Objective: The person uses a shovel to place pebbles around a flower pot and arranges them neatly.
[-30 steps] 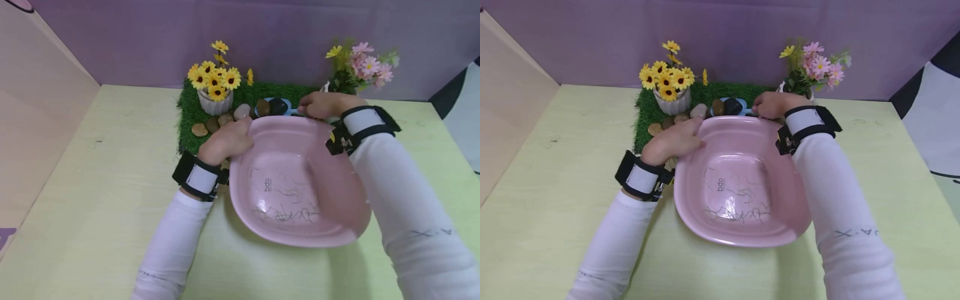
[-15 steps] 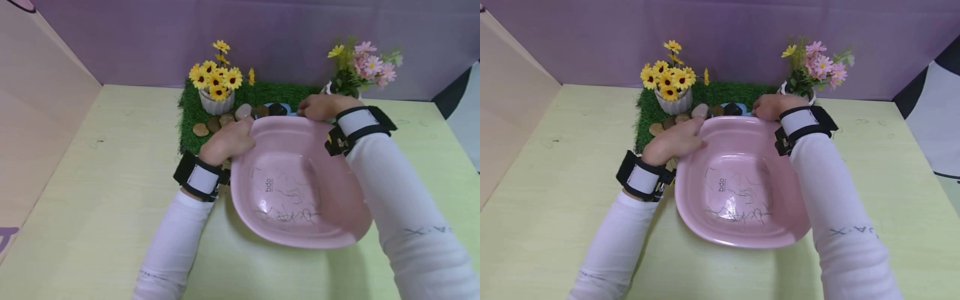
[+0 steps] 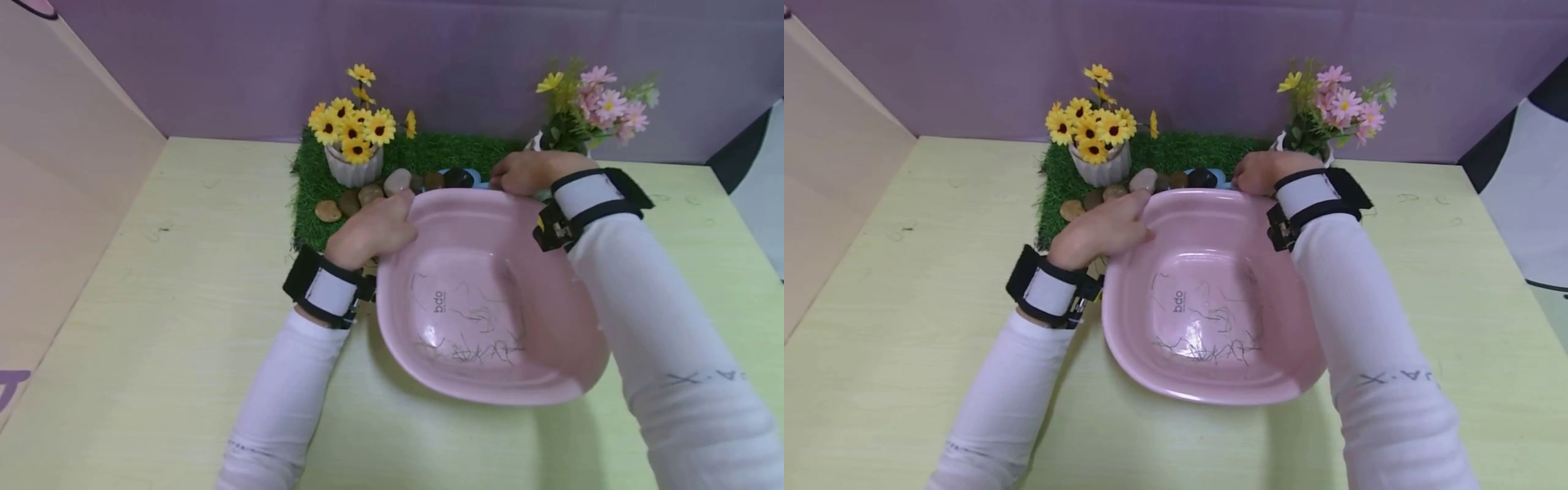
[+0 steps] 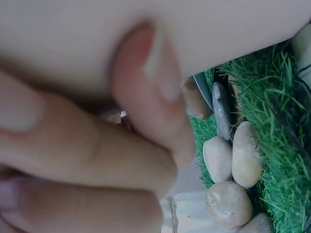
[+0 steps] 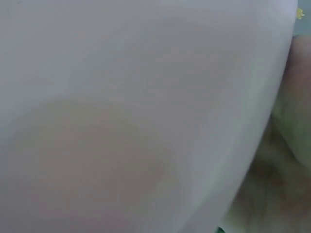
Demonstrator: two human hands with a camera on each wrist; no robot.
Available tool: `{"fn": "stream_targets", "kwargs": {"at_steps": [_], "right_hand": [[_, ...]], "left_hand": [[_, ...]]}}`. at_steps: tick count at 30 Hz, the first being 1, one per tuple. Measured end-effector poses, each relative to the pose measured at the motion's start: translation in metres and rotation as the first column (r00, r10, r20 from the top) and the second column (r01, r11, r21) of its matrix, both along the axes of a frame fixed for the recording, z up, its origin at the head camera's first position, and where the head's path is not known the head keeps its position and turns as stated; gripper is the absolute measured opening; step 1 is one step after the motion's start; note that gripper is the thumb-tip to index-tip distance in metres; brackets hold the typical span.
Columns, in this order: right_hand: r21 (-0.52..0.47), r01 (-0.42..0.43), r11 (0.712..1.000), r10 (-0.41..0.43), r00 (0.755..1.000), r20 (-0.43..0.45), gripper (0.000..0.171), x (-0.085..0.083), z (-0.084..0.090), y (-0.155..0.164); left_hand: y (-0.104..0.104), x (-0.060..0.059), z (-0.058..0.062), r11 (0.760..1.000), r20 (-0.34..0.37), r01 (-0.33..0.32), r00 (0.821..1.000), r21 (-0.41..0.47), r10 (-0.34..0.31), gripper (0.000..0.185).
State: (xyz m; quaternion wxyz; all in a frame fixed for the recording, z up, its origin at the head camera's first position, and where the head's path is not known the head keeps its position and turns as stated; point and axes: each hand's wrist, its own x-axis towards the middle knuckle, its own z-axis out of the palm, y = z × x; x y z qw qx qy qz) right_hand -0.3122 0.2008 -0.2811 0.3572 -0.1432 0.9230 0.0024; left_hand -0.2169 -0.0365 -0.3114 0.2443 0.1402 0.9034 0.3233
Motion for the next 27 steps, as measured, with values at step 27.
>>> {"fn": "stream_targets", "kwargs": {"at_steps": [27], "right_hand": [[0.019, -0.069, 0.997, 0.068, 0.995, 0.075, 0.054, -0.002, 0.013, 0.007]], "left_hand": [[0.002, -0.001, 0.001, 1.000, -0.003, 0.004, 1.000, -0.010, -0.004, 0.047]]}}
